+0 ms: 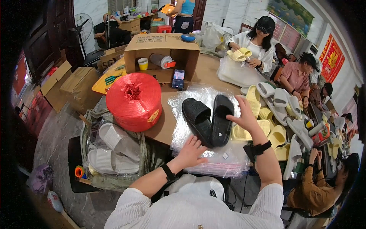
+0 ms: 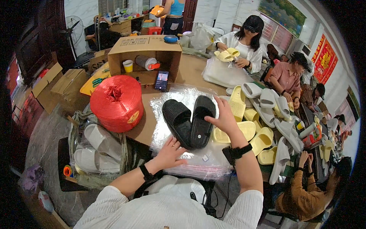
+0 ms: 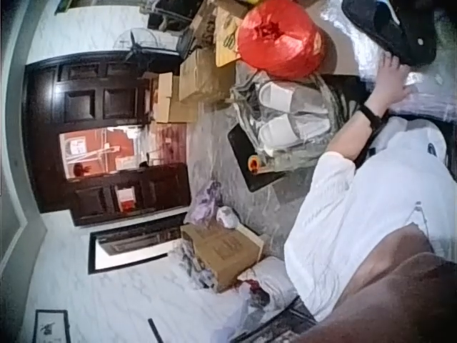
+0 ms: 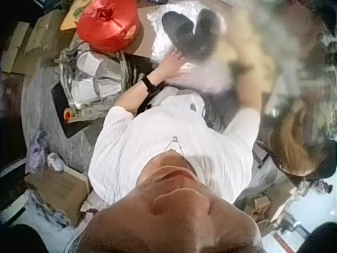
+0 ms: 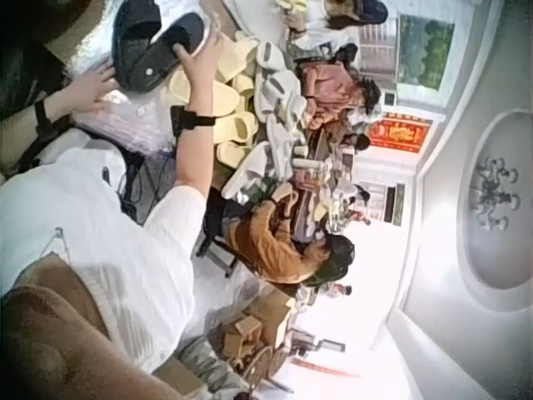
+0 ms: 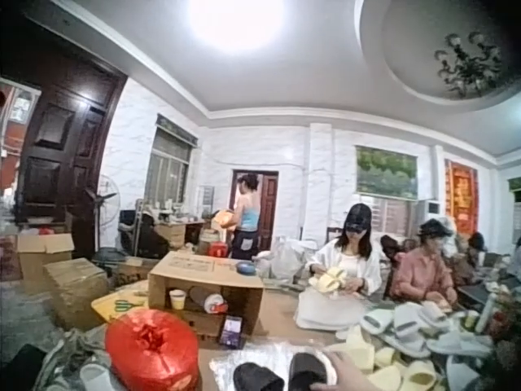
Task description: Packing finished sandals into plastic bags in a workshop.
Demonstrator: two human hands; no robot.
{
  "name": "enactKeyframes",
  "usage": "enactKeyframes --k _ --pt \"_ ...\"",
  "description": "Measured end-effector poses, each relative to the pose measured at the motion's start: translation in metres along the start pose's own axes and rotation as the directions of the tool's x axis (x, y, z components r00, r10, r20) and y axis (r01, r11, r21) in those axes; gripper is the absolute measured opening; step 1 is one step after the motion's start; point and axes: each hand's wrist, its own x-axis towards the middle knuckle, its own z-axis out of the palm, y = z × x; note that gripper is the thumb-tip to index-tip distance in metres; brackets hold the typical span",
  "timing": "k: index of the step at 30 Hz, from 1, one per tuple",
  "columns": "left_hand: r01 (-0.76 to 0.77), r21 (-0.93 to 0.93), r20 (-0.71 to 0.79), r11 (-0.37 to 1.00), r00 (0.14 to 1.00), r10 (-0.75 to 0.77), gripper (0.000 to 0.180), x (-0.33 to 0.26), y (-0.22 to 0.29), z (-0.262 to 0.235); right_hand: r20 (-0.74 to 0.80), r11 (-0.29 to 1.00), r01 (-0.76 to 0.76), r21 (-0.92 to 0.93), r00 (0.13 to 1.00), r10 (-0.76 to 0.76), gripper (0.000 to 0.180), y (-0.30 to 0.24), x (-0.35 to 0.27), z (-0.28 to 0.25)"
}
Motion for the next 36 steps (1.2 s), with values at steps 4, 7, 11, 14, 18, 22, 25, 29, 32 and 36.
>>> enactKeyframes --k 4,7,11,14,18,22,25,29,32,36 --pt "0.026 -0.01 0.007 1.0 1.0 -0.026 0.052 0.0 -0.001 0.006 -0.034 0.988 -0.11 0.106 0.993 0.114 0.092 0.045 -0.024 0.017" --pt "0.035 0.033 0.049 0.999 0.998 -0.036 0.058 0.0 -0.002 0.003 0.034 0.907 -0.403 0.12 0.915 0.402 0.084 0.064 -0.042 0.015" --pt "0.036 0.02 0.022 0.999 0.999 -0.036 0.056 -0.001 -0.003 0.003 0.166 0.979 -0.099 -0.177 0.978 0.128 0.056 0.07 -0.08 0.01" --pt "0.042 0.033 0.036 0.999 0.998 -0.043 0.056 -0.002 -0.003 0.004 0.219 0.945 0.152 -0.289 0.972 -0.089 0.032 0.066 -0.096 0.003" --pt "0.04 0.051 0.052 0.998 0.998 -0.043 0.059 -0.002 -0.002 0.002 0.192 0.847 -0.001 -0.531 0.974 0.122 0.025 0.1 -0.116 -0.02" --pt "0.027 0.045 0.029 0.999 0.999 -0.028 0.059 0.0 -0.001 0.002 -0.007 0.798 -0.011 -0.603 1.0 0.009 0.019 0.118 -0.129 -0.014" --pt "0.041 0.038 0.024 0.998 0.999 -0.042 0.056 -0.002 -0.004 0.002 0.036 0.839 -0.005 -0.544 0.999 0.03 0.016 0.067 -0.106 0.001" --pt "0.035 0.042 0.053 0.998 0.998 -0.037 0.059 0.0 -0.003 0.001 -0.058 0.989 -0.142 -0.042 0.988 0.14 0.034 -0.004 -0.07 0.027" --pt "0.028 0.058 0.059 0.998 0.998 -0.031 0.059 -0.001 -0.003 0.005 -0.058 0.979 -0.196 -0.051 0.979 0.193 0.076 -0.035 -0.051 0.056" --pt "0.047 0.072 0.053 0.996 0.997 -0.05 0.059 0.001 -0.001 0.007 0.013 0.937 -0.324 -0.132 0.944 0.329 0.102 -0.032 -0.045 0.089"
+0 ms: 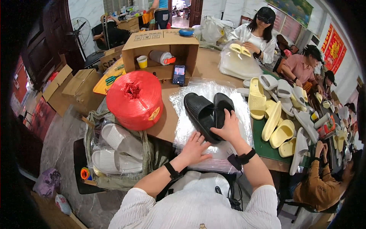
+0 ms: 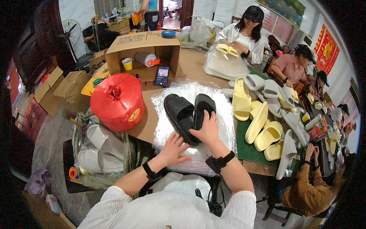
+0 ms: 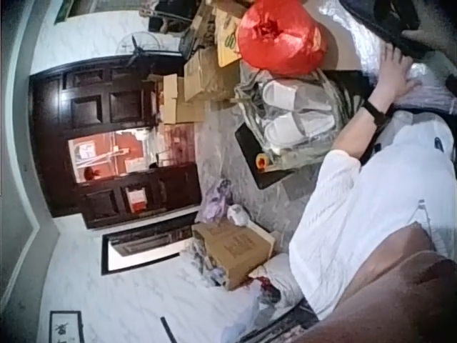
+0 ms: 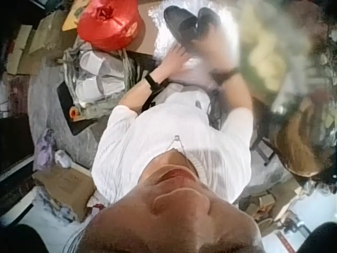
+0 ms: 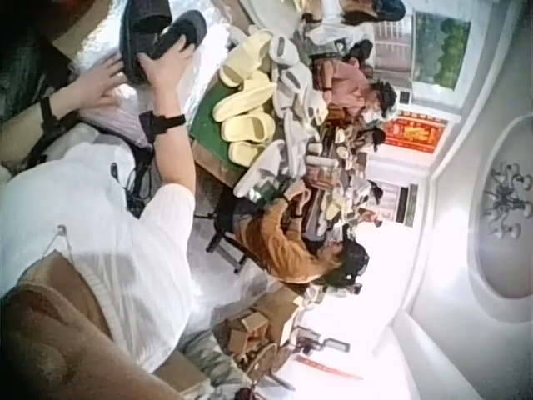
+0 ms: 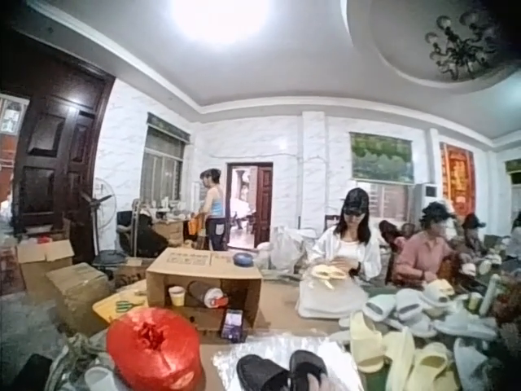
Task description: Packing finished sandals into plastic bags in a workshop.
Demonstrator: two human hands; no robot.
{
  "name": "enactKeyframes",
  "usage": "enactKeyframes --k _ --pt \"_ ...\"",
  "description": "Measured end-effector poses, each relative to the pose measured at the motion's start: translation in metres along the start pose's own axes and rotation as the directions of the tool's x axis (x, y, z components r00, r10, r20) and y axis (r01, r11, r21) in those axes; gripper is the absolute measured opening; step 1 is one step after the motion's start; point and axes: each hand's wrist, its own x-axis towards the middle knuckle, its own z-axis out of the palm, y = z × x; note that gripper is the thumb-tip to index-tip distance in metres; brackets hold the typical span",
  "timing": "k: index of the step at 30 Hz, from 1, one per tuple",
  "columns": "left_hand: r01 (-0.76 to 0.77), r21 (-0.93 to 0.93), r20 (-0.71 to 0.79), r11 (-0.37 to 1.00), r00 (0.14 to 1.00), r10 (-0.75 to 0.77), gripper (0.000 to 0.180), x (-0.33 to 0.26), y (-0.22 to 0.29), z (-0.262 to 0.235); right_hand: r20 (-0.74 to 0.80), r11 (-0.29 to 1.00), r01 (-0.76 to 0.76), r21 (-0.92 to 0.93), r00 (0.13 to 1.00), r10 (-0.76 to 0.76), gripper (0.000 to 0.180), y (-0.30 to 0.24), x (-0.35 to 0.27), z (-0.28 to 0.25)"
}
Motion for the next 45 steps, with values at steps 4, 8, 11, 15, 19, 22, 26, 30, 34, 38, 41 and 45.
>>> enactKeyframes --k 4,8,11,15,19,22,26,30,34,38,41,45 --pt "-0.015 -0.025 -0.016 1.0 1.0 0.014 0.059 0.001 -0.001 -0.004 -0.14 0.993 0.112 0.032 0.985 -0.106 0.089 0.018 0.001 0.004" --pt "0.004 -0.03 -0.01 1.0 1.0 -0.005 0.058 -0.003 -0.001 -0.009 -0.092 0.919 0.385 0.08 0.921 -0.378 0.056 0.036 0.012 -0.011" --pt "0.004 -0.04 -0.021 0.999 1.0 -0.004 0.057 -0.002 -0.002 -0.004 0.009 0.866 0.493 0.082 0.869 -0.495 0.034 0.05 0.017 -0.004" --pt "-0.012 -0.031 -0.032 0.999 0.999 0.011 0.056 -0.002 -0.004 -0.002 -0.213 0.956 0.27 0.11 0.946 -0.243 0.042 0.03 0.034 0.012" --pt "0.004 -0.013 0.011 1.0 1.0 -0.004 0.055 0.0 -0.002 -0.002 -0.062 0.977 -0.058 -0.205 0.997 0.046 0.085 0.0 0.06 0.025" --pt "-0.025 -0.037 -0.075 0.999 0.997 0.022 0.054 -0.002 -0.004 -0.001 -0.087 0.969 -0.02 -0.247 0.996 -0.002 0.065 -0.025 0.066 0.044" --pt "0.012 -0.041 0.012 0.999 1.0 -0.012 0.055 -0.001 -0.001 -0.006 -0.1 0.99 0.033 -0.137 0.994 -0.047 0.034 -0.011 0.079 0.059" --pt "-0.022 -0.037 -0.016 0.999 1.0 0.022 0.058 0.001 -0.003 -0.002 -0.215 0.996 0.067 -0.065 0.973 -0.08 0.035 0.023 0.079 0.044" --pt "-0.009 -0.031 -0.017 0.999 1.0 0.009 0.06 0.0 -0.004 -0.001 -0.277 0.996 -0.021 0.091 0.96 0.046 0.034 0.048 0.057 0.017" --pt "0.005 -0.06 0.04 0.998 0.999 -0.003 0.065 0.002 -0.001 -0.009 -0.332 0.933 -0.001 0.36 0.934 0.129 0.029 0.051 -0.004 -0.027" --pt "0.027 -0.079 0.118 0.996 0.993 -0.018 0.067 0.006 -0.001 -0.017 -0.306 0.89 0.011 0.455 0.941 0.145 0.021 0.055 -0.064 -0.05" --pt "0.008 -0.096 0.241 0.995 0.97 0.016 0.074 0.008 -0.014 -0.022 -0.219 0.752 -0.025 0.658 0.95 0.223 0.037 0.061 -0.138 -0.07"
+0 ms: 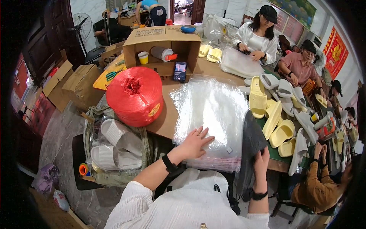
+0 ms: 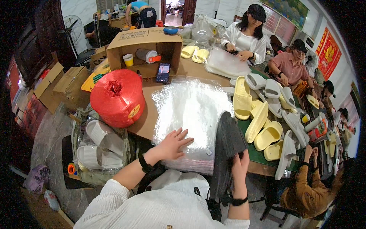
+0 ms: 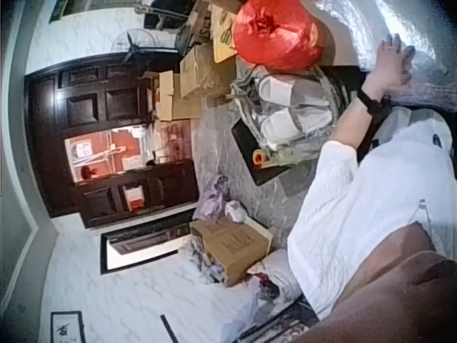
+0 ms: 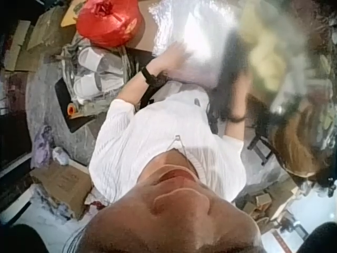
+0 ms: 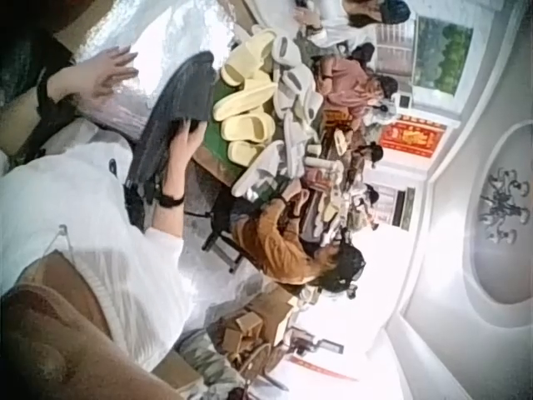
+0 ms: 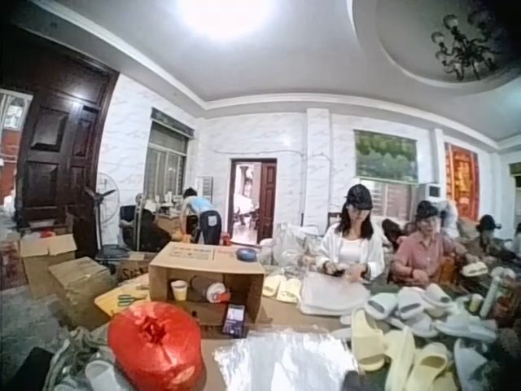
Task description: Packing finished sandals into plastic bags in a workshop.
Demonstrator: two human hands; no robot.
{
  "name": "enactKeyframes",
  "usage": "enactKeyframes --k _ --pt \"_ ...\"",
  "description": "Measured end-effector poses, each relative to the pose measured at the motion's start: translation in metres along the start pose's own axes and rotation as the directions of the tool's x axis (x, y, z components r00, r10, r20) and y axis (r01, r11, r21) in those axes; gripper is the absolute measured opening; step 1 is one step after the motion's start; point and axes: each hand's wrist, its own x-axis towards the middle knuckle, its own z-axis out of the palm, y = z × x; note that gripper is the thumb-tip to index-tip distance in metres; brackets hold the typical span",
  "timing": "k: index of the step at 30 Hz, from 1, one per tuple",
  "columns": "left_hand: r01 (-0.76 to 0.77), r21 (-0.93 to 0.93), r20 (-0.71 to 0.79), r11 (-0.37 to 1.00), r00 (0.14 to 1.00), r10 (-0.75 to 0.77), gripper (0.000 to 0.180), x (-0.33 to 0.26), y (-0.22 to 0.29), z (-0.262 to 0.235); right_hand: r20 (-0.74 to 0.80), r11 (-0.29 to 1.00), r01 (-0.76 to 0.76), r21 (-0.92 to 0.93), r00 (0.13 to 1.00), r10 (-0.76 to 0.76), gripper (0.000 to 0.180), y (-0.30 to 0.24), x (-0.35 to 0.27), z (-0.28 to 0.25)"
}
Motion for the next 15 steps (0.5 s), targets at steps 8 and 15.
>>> enactKeyframes --k 8,15 --pt "-0.099 -0.054 0.017 0.994 0.995 0.1 0.069 0.006 -0.004 -0.008 -0.252 0.862 -0.256 0.437 0.885 0.391 0.052 0.039 -0.09 -0.061" --pt "-0.057 -0.086 -0.352 0.995 0.936 0.023 0.027 0.028 0.01 0.005 -0.202 0.954 -0.128 0.27 0.962 0.187 0.06 0.028 -0.098 -0.054"
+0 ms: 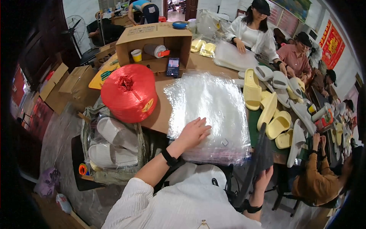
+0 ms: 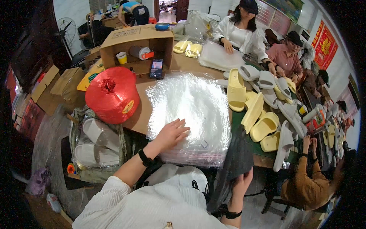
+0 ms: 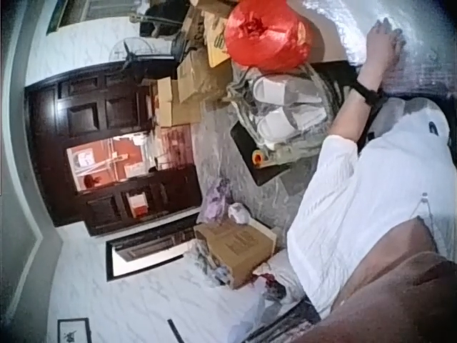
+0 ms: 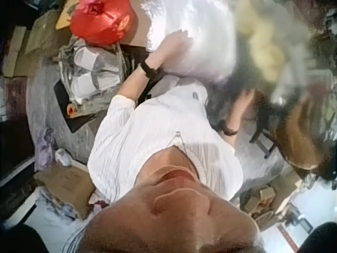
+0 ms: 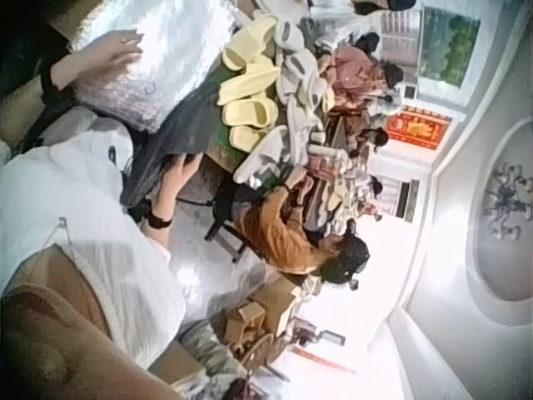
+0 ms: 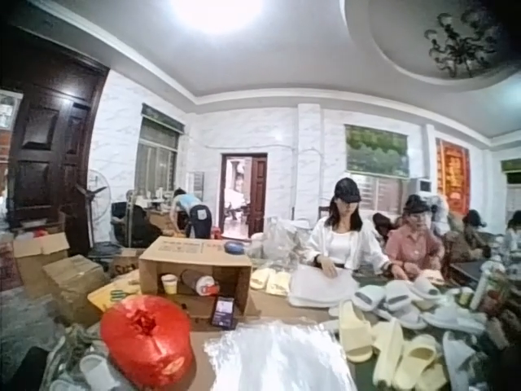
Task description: Packing finished sandals into plastic bags in a workshop.
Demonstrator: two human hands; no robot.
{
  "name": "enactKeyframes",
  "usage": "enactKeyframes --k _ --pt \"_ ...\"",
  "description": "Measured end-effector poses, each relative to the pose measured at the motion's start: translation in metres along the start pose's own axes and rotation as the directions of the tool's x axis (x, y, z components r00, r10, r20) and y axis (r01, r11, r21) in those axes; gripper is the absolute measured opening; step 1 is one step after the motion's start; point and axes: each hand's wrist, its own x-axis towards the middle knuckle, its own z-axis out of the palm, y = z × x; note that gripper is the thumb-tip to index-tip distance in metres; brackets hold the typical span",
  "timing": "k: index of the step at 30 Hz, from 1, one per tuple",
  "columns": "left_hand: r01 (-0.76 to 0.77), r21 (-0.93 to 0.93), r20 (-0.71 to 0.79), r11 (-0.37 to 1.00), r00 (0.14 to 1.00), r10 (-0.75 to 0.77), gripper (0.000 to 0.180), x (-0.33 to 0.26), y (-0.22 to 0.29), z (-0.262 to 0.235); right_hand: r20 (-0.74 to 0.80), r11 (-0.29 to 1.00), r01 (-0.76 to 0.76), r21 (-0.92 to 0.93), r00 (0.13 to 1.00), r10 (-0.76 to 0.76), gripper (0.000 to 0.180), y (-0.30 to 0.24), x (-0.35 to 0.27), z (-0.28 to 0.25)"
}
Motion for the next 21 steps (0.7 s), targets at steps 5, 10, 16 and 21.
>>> enactKeyframes --k 5,10,16,21 --pt "0.093 -0.122 -0.016 0.988 0.995 -0.095 0.027 0.015 0.013 -0.01 0.13 0.996 0.037 0.08 0.99 -0.047 0.05 -0.031 -0.003 0.05" --pt "0.22 -0.219 -0.006 0.951 0.974 -0.226 0.028 0.035 0.023 -0.009 0.334 0.986 0.117 -0.119 0.94 -0.071 0.036 -0.02 0.006 0.067" --pt "0.292 -0.283 0.092 0.913 0.956 -0.277 0.034 0.041 0.02 -0.011 0.468 0.9 0.305 -0.31 0.873 -0.135 0.028 -0.027 0.024 0.07" --pt "0.27 -0.276 0.116 0.923 0.962 -0.247 0.035 0.033 0.04 -0.021 0.396 0.685 0.387 -0.617 0.905 -0.155 0.022 -0.014 0.027 0.063"
